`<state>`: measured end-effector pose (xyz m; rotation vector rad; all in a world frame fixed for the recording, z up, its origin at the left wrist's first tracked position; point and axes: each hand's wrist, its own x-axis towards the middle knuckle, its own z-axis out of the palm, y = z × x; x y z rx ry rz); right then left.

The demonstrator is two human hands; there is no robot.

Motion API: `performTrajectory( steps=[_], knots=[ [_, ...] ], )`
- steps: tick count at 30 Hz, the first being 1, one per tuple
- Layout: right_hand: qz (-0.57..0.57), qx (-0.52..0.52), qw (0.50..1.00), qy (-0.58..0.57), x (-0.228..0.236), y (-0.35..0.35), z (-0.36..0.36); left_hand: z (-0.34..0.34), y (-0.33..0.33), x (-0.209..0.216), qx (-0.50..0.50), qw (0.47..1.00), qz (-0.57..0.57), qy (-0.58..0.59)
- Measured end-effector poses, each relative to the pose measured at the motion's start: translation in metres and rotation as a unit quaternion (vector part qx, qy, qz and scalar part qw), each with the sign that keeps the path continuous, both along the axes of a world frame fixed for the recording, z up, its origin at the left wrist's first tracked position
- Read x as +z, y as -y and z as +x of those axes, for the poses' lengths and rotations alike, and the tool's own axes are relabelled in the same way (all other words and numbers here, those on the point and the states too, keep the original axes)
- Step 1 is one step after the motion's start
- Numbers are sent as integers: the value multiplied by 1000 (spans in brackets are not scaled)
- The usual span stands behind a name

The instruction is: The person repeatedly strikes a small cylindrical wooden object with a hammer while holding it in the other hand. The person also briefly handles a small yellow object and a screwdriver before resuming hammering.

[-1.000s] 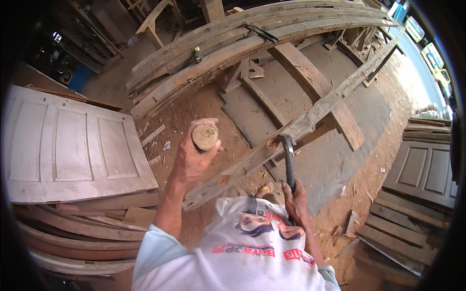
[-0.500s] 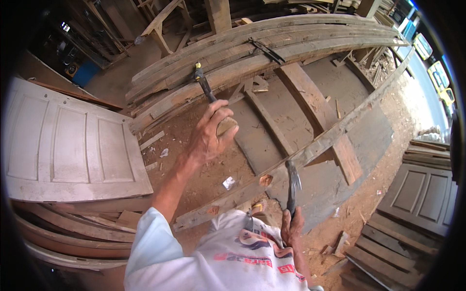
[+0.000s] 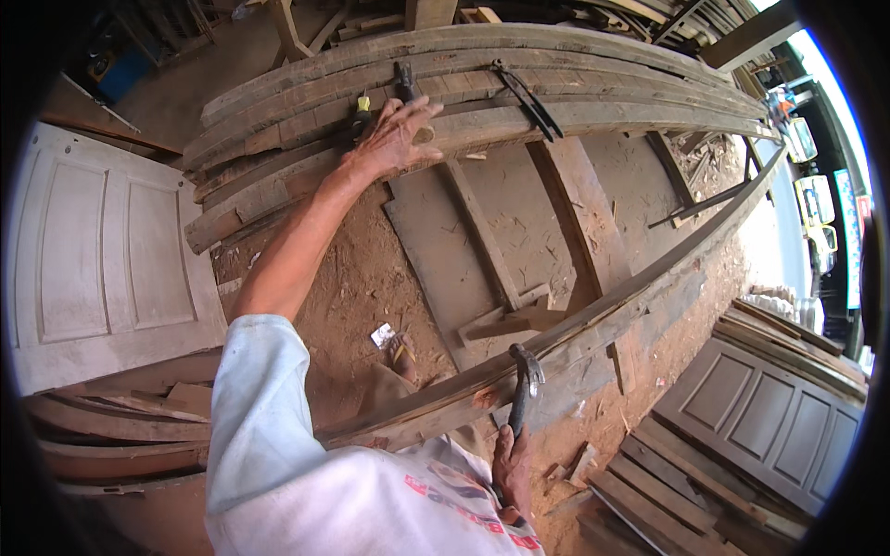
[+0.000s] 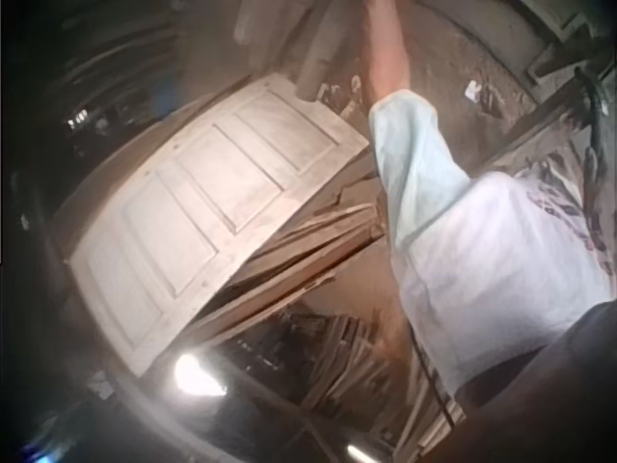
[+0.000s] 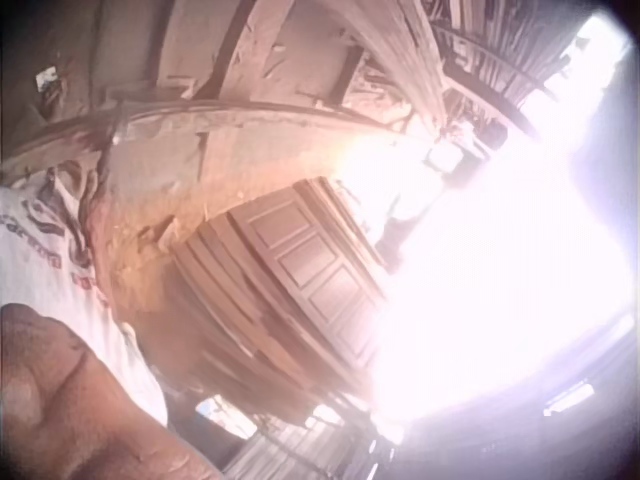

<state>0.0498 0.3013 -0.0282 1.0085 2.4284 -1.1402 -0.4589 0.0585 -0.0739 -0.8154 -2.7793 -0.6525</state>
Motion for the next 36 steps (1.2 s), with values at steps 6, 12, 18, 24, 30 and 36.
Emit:
performTrajectory(
  steps=[6,12,18,24,30,36],
  knots=[
    [-49,-21,998,18,-20,-6,7,-9,52,-6,205,976,1,-74],
    [-45,-13,999,10,-23,-16,8,0,68,-11,234,963,118,59],
    [-77,-3,993,-89,-22,-45,53,91,87,40,111,791,550,246],
    [-64,87,993,-46,-19,-63,12,226,82,84,138,719,598,325],
    [-64,167,974,-137,-42,-95,-1,355,72,110,47,580,720,379],
    [-145,130,967,-162,-40,-95,27,471,40,156,117,674,658,313]
  ],
)
